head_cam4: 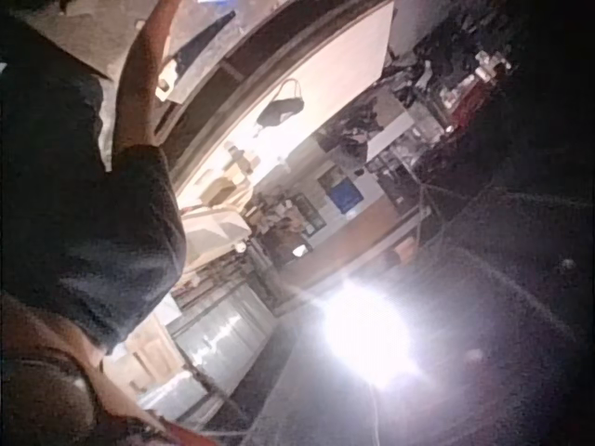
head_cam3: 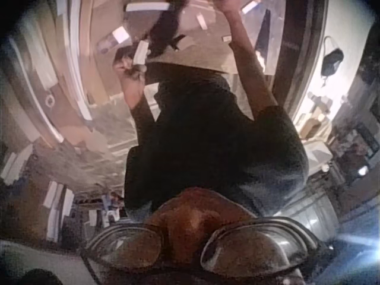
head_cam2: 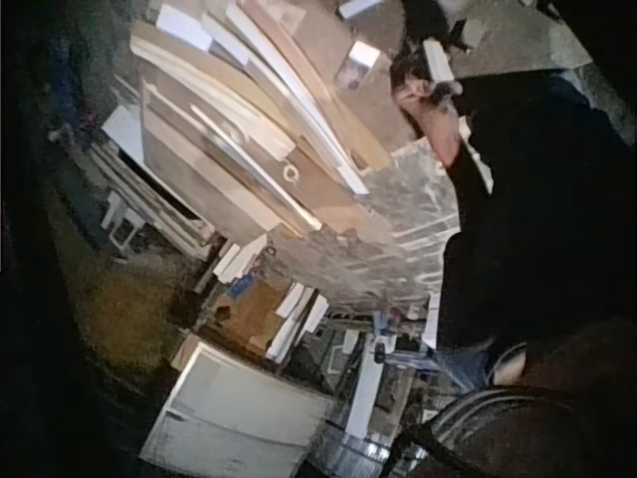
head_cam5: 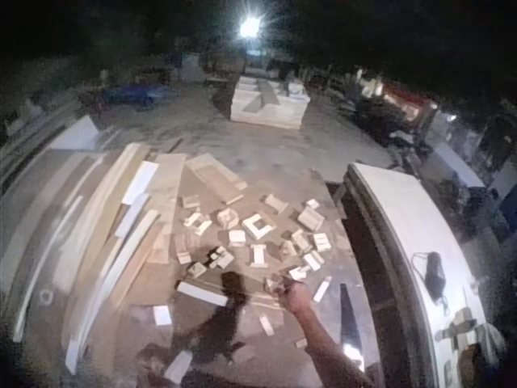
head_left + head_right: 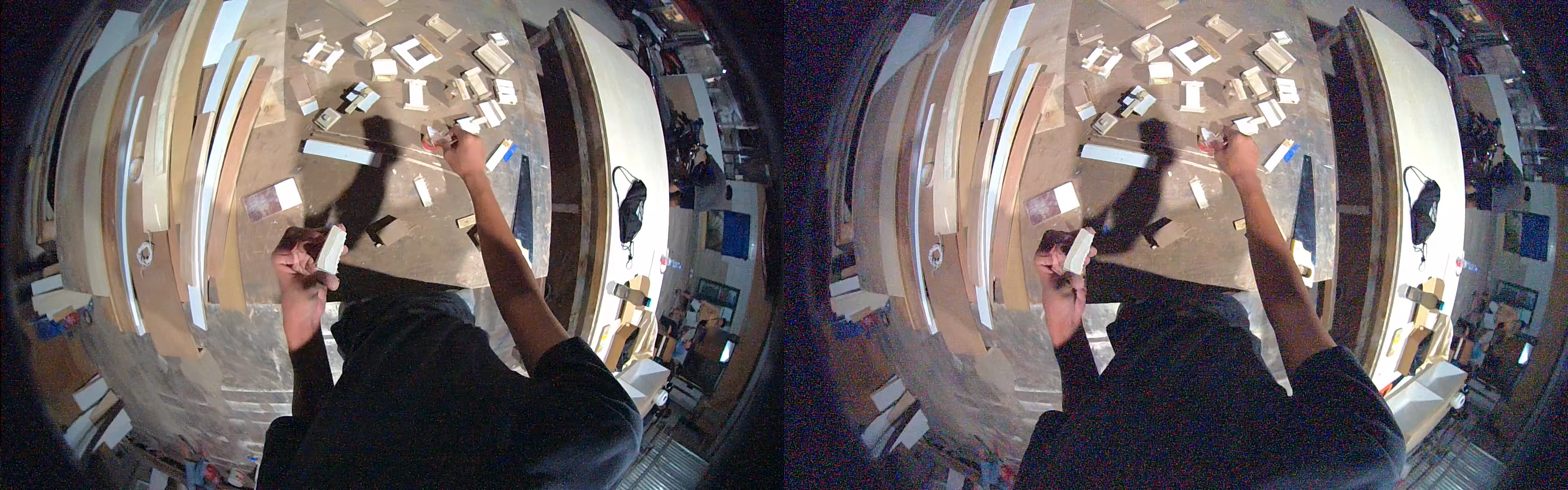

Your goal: The person saws a wooden piece with a handsaw and then uses a small brush to apply a substance to the edges of several small wooden blocks.

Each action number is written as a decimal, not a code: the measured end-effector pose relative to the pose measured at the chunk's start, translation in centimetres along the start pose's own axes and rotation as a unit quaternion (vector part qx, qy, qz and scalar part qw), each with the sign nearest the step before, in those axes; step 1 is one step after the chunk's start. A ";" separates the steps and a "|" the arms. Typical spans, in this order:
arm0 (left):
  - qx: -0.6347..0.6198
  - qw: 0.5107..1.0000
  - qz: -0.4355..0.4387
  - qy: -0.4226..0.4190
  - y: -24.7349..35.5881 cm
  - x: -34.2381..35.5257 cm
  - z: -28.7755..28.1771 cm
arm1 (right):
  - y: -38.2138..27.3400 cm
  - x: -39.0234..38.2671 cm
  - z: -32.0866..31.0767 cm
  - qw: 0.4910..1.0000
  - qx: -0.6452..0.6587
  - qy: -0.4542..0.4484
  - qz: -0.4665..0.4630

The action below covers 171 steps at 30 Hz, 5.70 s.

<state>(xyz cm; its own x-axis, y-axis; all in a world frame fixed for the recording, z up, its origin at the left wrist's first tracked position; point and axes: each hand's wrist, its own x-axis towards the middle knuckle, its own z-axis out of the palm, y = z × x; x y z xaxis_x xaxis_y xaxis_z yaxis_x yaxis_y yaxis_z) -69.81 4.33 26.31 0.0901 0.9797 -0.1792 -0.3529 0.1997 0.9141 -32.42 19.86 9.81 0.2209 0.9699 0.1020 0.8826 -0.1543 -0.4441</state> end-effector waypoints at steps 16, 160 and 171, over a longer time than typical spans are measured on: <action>-0.148 0.986 0.013 0.069 -1.2 -0.4 3.1 | -3.2 -19.1 3.9 0.966 0.226 -0.065 0.104; 0.002 0.954 0.114 -0.277 -3.3 -6.7 31.1 | 2.1 -26.0 -37.4 0.855 0.516 0.016 -0.048; -0.009 0.942 0.131 -0.309 -3.5 -6.3 30.7 | 2.1 -25.6 -37.6 0.868 0.494 -0.002 -0.047</action>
<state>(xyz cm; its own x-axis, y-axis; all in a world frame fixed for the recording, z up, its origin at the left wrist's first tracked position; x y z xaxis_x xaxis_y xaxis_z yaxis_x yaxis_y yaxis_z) -40.58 -3.13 35.41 0.5199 0.7986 0.3033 -0.4539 -0.0425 0.8900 -20.59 -12.38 39.76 0.1629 0.9706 0.1773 0.1096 0.1608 -0.9809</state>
